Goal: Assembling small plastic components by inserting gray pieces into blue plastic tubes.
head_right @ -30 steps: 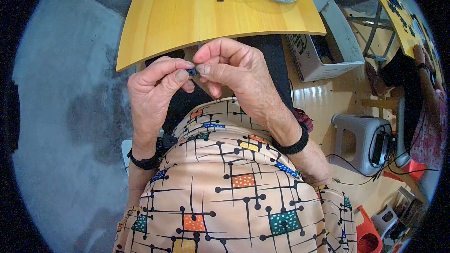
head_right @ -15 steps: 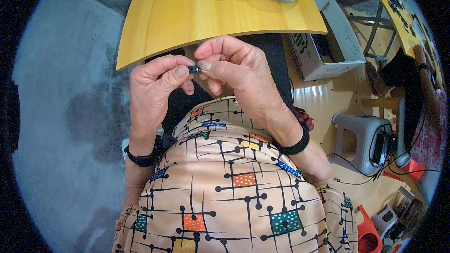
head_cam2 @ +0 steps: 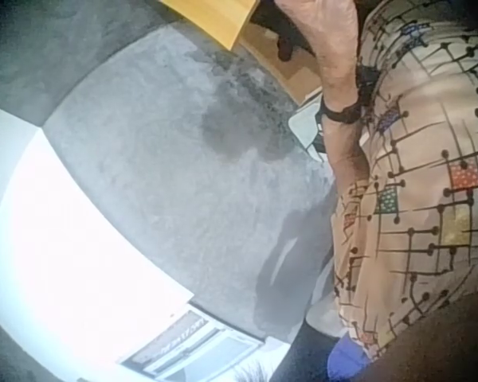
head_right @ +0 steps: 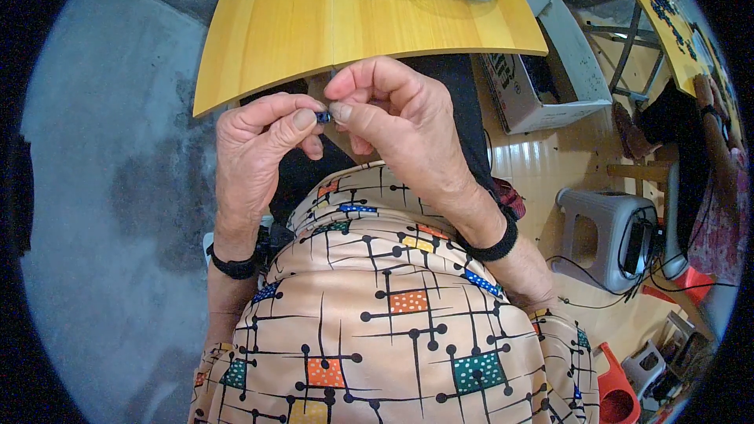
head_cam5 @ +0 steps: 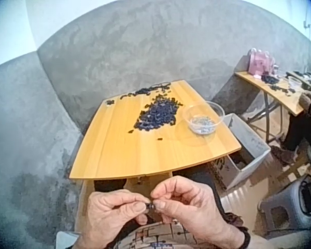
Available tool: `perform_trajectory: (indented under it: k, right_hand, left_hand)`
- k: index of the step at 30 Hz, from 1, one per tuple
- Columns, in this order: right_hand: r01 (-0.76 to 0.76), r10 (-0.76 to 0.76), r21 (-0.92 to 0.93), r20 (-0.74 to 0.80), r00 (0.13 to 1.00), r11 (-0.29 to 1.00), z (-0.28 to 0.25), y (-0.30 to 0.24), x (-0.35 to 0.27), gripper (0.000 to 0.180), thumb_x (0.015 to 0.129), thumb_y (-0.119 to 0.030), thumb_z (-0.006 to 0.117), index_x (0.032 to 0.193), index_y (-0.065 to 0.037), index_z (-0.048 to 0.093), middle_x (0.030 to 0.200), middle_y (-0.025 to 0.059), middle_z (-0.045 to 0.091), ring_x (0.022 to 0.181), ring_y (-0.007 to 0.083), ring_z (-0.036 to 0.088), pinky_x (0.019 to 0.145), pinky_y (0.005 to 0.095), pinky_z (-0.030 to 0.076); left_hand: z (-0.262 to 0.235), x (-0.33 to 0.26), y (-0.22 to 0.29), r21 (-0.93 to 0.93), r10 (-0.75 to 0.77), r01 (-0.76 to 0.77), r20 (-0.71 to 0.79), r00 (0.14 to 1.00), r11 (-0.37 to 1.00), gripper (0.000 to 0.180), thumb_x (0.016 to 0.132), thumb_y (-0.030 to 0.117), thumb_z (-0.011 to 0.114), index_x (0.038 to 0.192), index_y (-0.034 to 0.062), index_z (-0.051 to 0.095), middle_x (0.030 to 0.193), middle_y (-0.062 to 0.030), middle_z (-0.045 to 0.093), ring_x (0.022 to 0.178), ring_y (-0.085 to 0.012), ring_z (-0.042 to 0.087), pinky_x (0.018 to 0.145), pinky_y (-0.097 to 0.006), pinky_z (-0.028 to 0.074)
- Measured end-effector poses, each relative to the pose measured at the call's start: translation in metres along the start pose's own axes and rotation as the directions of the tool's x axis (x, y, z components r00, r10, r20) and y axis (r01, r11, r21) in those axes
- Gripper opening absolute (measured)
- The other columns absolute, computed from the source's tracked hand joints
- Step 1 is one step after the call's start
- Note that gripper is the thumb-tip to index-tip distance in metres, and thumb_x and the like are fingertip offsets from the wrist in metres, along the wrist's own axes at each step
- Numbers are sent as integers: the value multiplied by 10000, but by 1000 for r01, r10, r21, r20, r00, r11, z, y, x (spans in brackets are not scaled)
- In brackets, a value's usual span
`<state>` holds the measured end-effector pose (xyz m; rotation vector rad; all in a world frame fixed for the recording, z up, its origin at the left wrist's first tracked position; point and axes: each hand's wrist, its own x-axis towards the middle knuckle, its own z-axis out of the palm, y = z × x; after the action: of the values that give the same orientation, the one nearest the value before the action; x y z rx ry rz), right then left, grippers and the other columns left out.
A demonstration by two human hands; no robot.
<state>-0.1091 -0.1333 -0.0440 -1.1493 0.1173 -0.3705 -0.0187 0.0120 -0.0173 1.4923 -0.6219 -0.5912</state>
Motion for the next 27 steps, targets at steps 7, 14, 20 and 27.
perform_trajectory:
  k: [7,14,20,27]
  right_hand:
    - [119,-123,-127,-17,992,985,3,1,-4,131,833,-25,597,961,-1,594,770,-8,594,564,17,482,480,150,396]
    - [-18,18,-1,31,999,1000,-3,6,1,182,833,-88,635,997,-18,600,756,-11,594,569,31,486,496,165,393]
    - [-59,42,171,100,994,984,-3,8,5,220,834,-130,649,1016,-19,595,755,-1,599,573,46,498,502,173,397]
    - [-53,8,297,151,988,953,13,-3,17,180,865,-93,599,1022,-5,584,765,19,605,579,54,515,509,177,428]
  left_hand:
    - [5,-1,4,177,92,-86,-21,996,980,102,799,53,667,879,-8,681,705,-44,637,583,-81,599,520,-186,479]
    - [4,0,4,182,134,-129,-20,991,975,97,800,39,661,883,-6,682,689,-34,623,581,-76,595,511,-177,469]
    - [7,2,8,195,165,-164,11,986,967,99,800,18,656,890,-14,679,696,-37,623,579,-72,583,521,-175,466]
    - [11,7,20,114,247,-242,-36,968,964,94,809,-1,641,891,-37,670,717,-60,633,584,-92,590,526,-191,484]
